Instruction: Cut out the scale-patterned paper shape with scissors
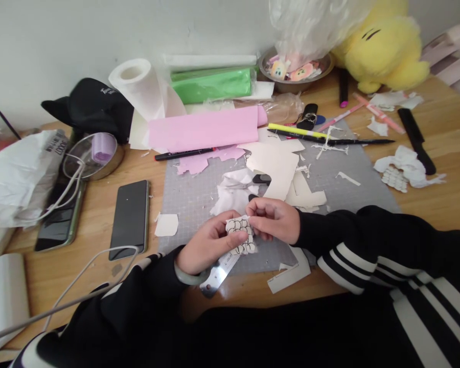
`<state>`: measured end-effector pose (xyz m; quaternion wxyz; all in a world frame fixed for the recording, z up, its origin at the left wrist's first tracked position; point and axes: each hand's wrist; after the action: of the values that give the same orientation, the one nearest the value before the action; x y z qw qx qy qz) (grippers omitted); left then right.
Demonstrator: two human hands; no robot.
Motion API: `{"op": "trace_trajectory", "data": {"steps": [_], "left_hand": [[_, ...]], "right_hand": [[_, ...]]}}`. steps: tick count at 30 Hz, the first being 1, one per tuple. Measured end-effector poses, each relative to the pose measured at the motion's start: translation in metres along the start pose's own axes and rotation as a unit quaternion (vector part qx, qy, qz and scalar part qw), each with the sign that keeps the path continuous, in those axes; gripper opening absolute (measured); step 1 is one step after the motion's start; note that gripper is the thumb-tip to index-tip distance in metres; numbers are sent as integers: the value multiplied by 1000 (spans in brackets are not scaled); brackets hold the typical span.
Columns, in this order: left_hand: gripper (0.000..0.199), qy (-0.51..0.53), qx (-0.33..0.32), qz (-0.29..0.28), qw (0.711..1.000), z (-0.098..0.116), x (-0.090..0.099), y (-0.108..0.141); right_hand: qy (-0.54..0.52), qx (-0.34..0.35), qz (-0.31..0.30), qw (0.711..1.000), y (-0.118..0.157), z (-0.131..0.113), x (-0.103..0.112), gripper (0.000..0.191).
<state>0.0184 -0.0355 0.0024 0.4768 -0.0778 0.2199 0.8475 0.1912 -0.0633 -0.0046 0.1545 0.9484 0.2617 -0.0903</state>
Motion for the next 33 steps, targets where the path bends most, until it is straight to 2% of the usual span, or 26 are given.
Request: {"op": "trace_trajectory", "data": {"steps": [4, 10, 16, 24, 28, 33], "left_hand": [[26, -47, -10, 9, 999, -1, 0, 0], [29, -57, 16, 4, 998, 0, -1, -2], [31, -108, 27, 30, 993, 0, -1, -2], [27, -171, -1, 19, 985, 1, 0, -2], [30, -220, 16, 22, 975, 0, 0, -1], [30, -228, 23, 13, 973, -2, 1, -1]], "right_hand": [[4, -6, 1, 1000, 1, -1, -1, 6], [17, 1, 1, 1000, 1, 0, -1, 6], [18, -2, -5, 1000, 1, 1, -1, 7], [16, -4, -9, 1000, 2, -3, -2, 7], [17, -6, -15, 1000, 2, -2, -1, 7], [31, -9, -22, 999, 2, -2, -1, 9]]}}
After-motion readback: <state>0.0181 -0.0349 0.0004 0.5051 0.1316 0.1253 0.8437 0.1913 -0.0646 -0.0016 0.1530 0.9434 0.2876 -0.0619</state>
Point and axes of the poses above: each hand's wrist, its own y-axis away from the middle knuckle, its own x-axis out of the back of the hand, z = x × y, and after that the axes turned 12 degrees about -z, right-handed
